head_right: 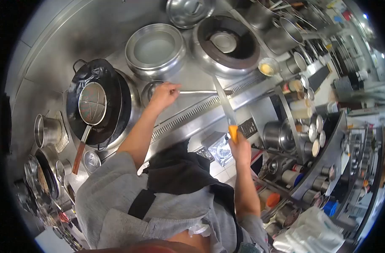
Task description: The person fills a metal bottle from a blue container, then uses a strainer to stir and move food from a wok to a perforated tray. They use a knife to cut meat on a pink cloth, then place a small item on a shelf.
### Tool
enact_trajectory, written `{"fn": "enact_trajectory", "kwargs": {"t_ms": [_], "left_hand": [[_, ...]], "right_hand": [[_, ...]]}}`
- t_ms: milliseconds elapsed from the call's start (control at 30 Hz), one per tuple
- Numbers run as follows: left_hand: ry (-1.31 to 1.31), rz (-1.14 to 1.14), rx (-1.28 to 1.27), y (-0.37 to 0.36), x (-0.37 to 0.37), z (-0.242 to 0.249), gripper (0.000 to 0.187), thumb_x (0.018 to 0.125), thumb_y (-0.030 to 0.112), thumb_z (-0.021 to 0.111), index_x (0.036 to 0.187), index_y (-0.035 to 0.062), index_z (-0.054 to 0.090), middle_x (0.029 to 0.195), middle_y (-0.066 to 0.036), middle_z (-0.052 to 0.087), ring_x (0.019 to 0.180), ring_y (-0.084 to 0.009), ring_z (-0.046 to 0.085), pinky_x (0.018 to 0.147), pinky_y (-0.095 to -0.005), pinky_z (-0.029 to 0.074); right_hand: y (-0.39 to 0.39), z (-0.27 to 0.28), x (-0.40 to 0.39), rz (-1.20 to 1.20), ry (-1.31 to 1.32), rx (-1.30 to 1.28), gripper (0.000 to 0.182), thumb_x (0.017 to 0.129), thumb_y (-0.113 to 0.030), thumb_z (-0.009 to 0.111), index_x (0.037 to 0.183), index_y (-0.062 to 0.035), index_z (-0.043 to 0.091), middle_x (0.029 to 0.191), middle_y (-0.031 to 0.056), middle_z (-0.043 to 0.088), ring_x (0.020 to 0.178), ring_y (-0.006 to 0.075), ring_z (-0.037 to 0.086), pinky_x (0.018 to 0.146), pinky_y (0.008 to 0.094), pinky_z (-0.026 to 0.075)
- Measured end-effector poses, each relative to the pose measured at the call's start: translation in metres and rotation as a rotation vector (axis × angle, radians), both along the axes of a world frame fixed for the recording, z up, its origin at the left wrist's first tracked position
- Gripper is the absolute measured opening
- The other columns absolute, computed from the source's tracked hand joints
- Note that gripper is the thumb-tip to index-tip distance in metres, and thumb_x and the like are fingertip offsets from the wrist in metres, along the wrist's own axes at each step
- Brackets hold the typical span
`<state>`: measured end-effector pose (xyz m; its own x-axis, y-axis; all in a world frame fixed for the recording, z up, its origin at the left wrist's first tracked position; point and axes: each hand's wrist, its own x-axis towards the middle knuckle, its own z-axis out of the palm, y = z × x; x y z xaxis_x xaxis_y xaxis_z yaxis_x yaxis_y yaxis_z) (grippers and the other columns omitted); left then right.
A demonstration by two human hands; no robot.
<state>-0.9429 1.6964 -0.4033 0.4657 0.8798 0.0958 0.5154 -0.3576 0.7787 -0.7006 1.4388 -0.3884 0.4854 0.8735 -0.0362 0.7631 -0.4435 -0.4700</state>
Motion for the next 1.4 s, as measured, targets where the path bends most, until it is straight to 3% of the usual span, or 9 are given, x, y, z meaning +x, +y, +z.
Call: {"fn": "enact_trajectory", "kwargs": {"t_ms": [300, 500, 700, 767, 933, 1033, 1233, 1300, 1400], "left_hand": [[0.162, 0.438, 0.231, 0.102, -0.071, -0.025, 0.029, 0.075, 0.017, 0.066, 0.104, 0.0121, 0.069, 0.114, -0.013, 0.06, 0.107, -0.0331, 0.055, 0.092, -0.0406, 0.046], [0.483, 0.611, 0.092, 0.21, -0.075, -0.034, 0.032, 0.079, 0.019, 0.059, 0.109, 0.0152, 0.067, 0.132, -0.011, 0.048, 0.127, -0.0342, 0.037, 0.101, -0.0569, 0.032], [1.077, 0.298, 0.062, 0.244, -0.049, -0.078, 0.04, 0.087, 0.026, 0.049, 0.122, 0.0103, 0.06, 0.147, -0.01, 0.033, 0.139, -0.0389, 0.016, 0.101, -0.0683, 0.018], [1.17, 0.217, -0.021, 0.231, -0.035, -0.035, 0.04, 0.087, 0.035, 0.049, 0.117, 0.0128, 0.063, 0.136, -0.012, 0.048, 0.134, -0.0346, 0.032, 0.099, -0.0606, 0.029], [1.066, -0.123, 0.719, 0.324, -0.06, -0.19, 0.035, 0.088, 0.034, 0.049, 0.097, 0.0071, 0.069, 0.099, -0.014, 0.066, 0.089, -0.0325, 0.064, 0.073, -0.0462, 0.05], [1.227, -0.293, 0.424, 0.304, -0.013, -0.114, 0.031, 0.081, 0.029, 0.053, 0.097, 0.0066, 0.069, 0.098, -0.015, 0.068, 0.091, -0.0312, 0.066, 0.076, -0.0461, 0.052], [0.442, 0.029, 0.629, 0.13, 0.099, -0.048, 0.038, 0.071, 0.01, 0.053, 0.107, 0.0052, 0.064, 0.115, -0.019, 0.061, 0.104, -0.0355, 0.058, 0.09, -0.0462, 0.047], [0.055, -0.474, 0.611, 0.095, 0.172, -0.101, 0.054, 0.068, -0.004, 0.048, 0.122, -0.0027, 0.053, 0.12, -0.026, 0.056, 0.112, -0.0386, 0.052, 0.1, -0.0422, 0.038], [0.376, -1.09, 0.117, -0.123, 0.219, -0.11, 0.053, 0.075, -0.002, 0.058, 0.127, 0.0013, 0.05, 0.12, -0.017, 0.059, 0.111, -0.0254, 0.056, 0.095, -0.0332, 0.043]], "right_hand": [[0.294, 0.012, -0.03, 0.519, -0.294, -0.114, 0.024, 0.08, -0.014, 0.055, 0.102, -0.0047, 0.06, 0.089, 0.0194, 0.066, 0.082, 0.0365, 0.064, 0.073, 0.0456, 0.051], [0.322, 0.013, -0.062, 0.668, -0.319, -0.279, 0.025, 0.081, -0.013, 0.052, 0.102, -0.0032, 0.06, 0.088, 0.0184, 0.066, 0.082, 0.0352, 0.065, 0.075, 0.0444, 0.052], [0.192, 0.008, -0.002, 0.276, 0.026, 0.039, 0.037, 0.077, -0.017, 0.062, 0.111, -0.0052, 0.058, 0.089, 0.0214, 0.064, 0.084, 0.0383, 0.062, 0.074, 0.047, 0.049], [0.118, -0.011, 0.022, 0.16, 0.042, 0.05, 0.04, 0.076, -0.019, 0.063, 0.113, -0.0066, 0.059, 0.094, 0.021, 0.064, 0.087, 0.0378, 0.062, 0.077, 0.0455, 0.049], [-0.076, -0.007, 0.002, -0.32, 0.135, -0.251, 0.037, 0.075, -0.024, 0.063, 0.108, -0.0082, 0.062, 0.088, 0.0205, 0.065, 0.083, 0.0371, 0.063, 0.077, 0.0439, 0.05], [-0.182, -0.024, -0.062, -0.588, 0.195, -0.284, 0.036, 0.075, -0.024, 0.062, 0.107, -0.0076, 0.062, 0.087, 0.0194, 0.066, 0.083, 0.037, 0.063, 0.078, 0.0435, 0.051], [-0.324, -0.062, -0.184, -1.118, 0.434, -0.396, 0.036, 0.073, -0.022, 0.06, 0.106, -0.0076, 0.063, 0.095, 0.0164, 0.067, 0.09, 0.033, 0.063, 0.081, 0.0421, 0.051], [-0.368, -0.08, -0.232, -1.293, 0.563, -0.461, 0.033, 0.074, -0.022, 0.06, 0.103, -0.0071, 0.065, 0.096, 0.017, 0.067, 0.092, 0.0323, 0.064, 0.081, 0.0416, 0.051], [-0.423, -0.1, -0.314, -1.539, 0.672, -0.404, 0.032, 0.073, -0.022, 0.063, 0.1, -0.0051, 0.066, 0.098, 0.0163, 0.067, 0.093, 0.0312, 0.064, 0.081, 0.0409, 0.052]]}}
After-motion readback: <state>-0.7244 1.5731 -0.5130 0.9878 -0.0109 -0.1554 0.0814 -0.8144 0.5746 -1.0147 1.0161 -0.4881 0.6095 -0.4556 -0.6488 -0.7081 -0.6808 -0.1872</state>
